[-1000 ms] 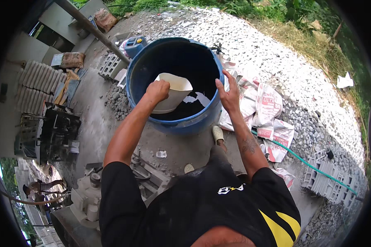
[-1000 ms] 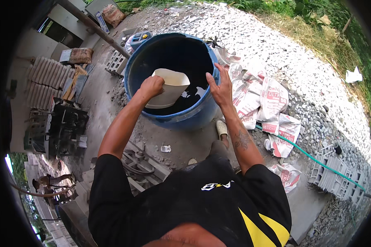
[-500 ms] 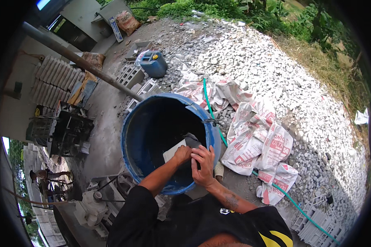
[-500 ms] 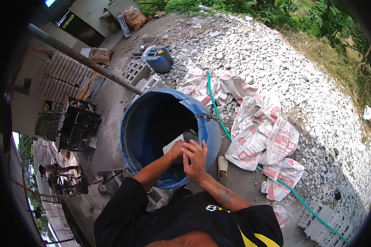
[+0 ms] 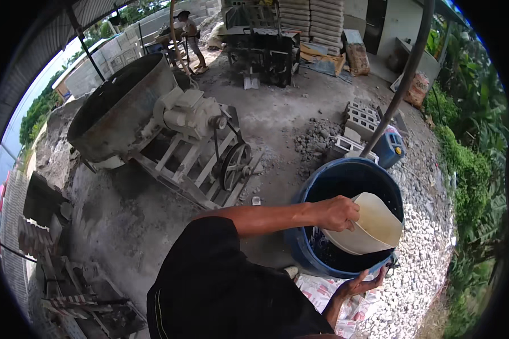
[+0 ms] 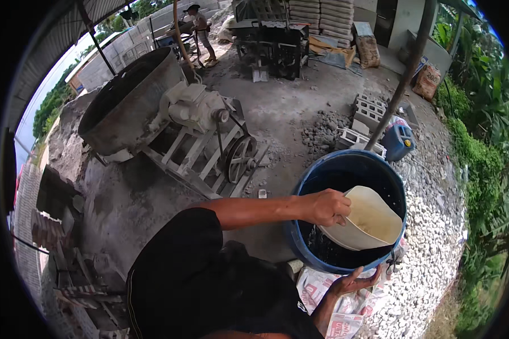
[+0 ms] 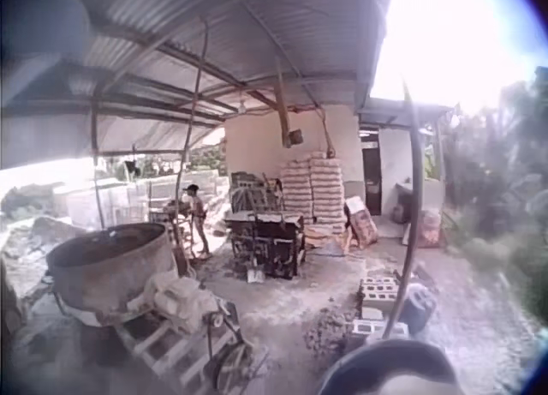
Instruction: The person uses a shovel to move a pile of dry cement mix toward a cement mixer. They then scoop water from a large blue barrel using a white plastic container and pour it into the rotating mixer multiple times to combine with the dry mix.
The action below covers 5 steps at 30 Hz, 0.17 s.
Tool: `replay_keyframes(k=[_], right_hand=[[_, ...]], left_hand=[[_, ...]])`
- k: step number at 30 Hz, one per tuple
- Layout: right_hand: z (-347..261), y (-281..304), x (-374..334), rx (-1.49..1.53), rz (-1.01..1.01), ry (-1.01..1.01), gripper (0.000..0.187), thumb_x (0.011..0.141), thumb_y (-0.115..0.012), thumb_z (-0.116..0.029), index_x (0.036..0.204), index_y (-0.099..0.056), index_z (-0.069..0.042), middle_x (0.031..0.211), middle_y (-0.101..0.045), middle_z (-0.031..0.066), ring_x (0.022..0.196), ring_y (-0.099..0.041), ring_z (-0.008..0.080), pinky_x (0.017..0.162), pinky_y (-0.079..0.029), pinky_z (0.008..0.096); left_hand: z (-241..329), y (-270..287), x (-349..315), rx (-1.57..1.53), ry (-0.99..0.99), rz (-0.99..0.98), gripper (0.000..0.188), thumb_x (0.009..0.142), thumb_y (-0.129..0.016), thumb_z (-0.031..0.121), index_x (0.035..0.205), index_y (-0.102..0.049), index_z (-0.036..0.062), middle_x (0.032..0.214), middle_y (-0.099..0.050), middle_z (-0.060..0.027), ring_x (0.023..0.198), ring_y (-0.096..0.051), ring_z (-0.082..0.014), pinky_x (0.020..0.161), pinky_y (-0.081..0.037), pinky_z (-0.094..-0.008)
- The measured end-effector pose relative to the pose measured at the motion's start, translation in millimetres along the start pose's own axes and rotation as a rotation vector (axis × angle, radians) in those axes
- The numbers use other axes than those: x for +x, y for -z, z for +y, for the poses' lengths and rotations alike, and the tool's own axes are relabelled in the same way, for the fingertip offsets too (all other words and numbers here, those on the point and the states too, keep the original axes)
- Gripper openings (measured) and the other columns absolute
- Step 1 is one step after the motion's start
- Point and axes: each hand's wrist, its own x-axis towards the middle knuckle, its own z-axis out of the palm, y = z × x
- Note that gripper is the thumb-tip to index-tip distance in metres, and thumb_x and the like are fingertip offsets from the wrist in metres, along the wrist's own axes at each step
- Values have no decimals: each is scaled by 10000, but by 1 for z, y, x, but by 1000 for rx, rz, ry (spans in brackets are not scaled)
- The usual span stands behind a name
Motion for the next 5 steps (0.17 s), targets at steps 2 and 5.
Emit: replay_keyframes(k=[2, 5], right_hand=[[-16, 7, 10, -19, 32, 6, 547, 943, -531, -328, 1325, -362, 26, 1334, -407, 187, 1266, -374, 300, 1081, -269, 444], [-44, -2, 8, 71, 2, 100, 602, 947, -513, -405, 1341, -354, 21, 1358, -384, 182, 1251, -386, 292, 1074, -282, 444]], left_hand=[[32, 46, -7, -15, -40, 108, 197, 681, -736, 114, 650, -573, 9, 732, -578, -125, 728, -605, -346, 662, -492, -424], [66, 107, -64, 82, -64, 308, 191, 691, -728, 129, 655, -587, 6, 721, -578, -133, 724, -614, -350, 662, -494, -423]])
